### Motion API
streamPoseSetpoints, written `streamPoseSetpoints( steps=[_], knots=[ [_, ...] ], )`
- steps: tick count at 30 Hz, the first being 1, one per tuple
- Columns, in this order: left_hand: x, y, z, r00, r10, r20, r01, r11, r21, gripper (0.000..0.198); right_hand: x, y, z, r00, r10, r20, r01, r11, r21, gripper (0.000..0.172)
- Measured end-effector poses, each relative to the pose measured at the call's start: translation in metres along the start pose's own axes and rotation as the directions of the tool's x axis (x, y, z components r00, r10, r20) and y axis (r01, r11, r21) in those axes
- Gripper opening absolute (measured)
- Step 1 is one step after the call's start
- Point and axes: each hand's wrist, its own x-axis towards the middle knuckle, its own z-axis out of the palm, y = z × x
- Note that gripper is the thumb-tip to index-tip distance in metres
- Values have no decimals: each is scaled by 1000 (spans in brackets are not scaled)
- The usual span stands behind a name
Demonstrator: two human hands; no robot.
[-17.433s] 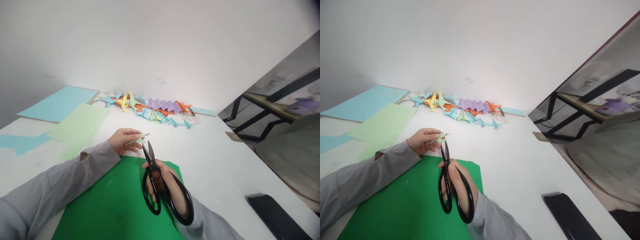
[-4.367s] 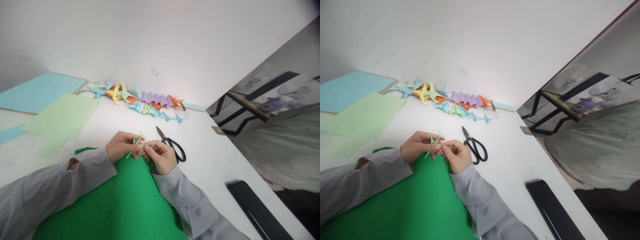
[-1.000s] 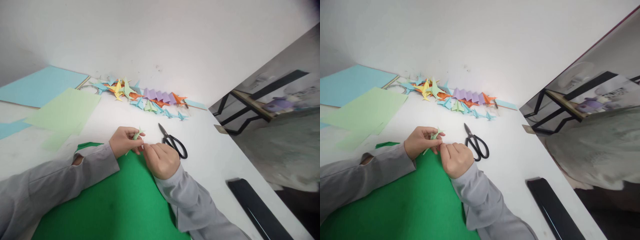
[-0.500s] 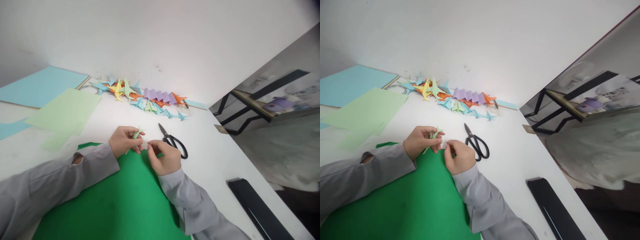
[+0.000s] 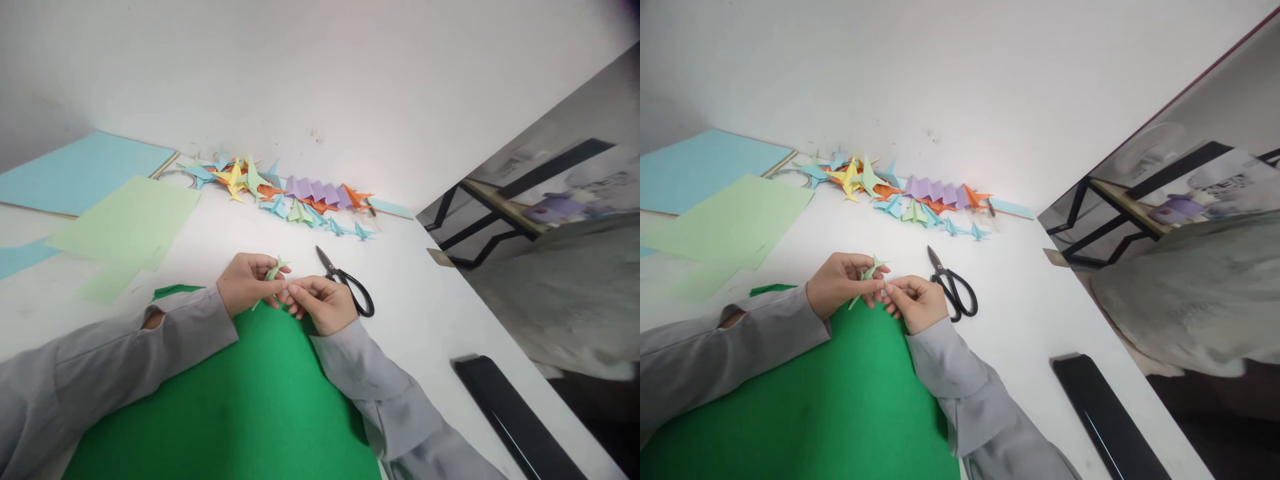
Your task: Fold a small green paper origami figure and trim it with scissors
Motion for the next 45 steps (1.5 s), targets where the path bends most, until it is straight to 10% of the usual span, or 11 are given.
streamPoseSetpoints(
  steps=[45],
  knots=[
    [-1, 7, -1, 1000, 1, 18, -2, 998, 64, 11, -1, -12, 3, 981, 192, -8, -192, 981, 22, 15]
  ],
)
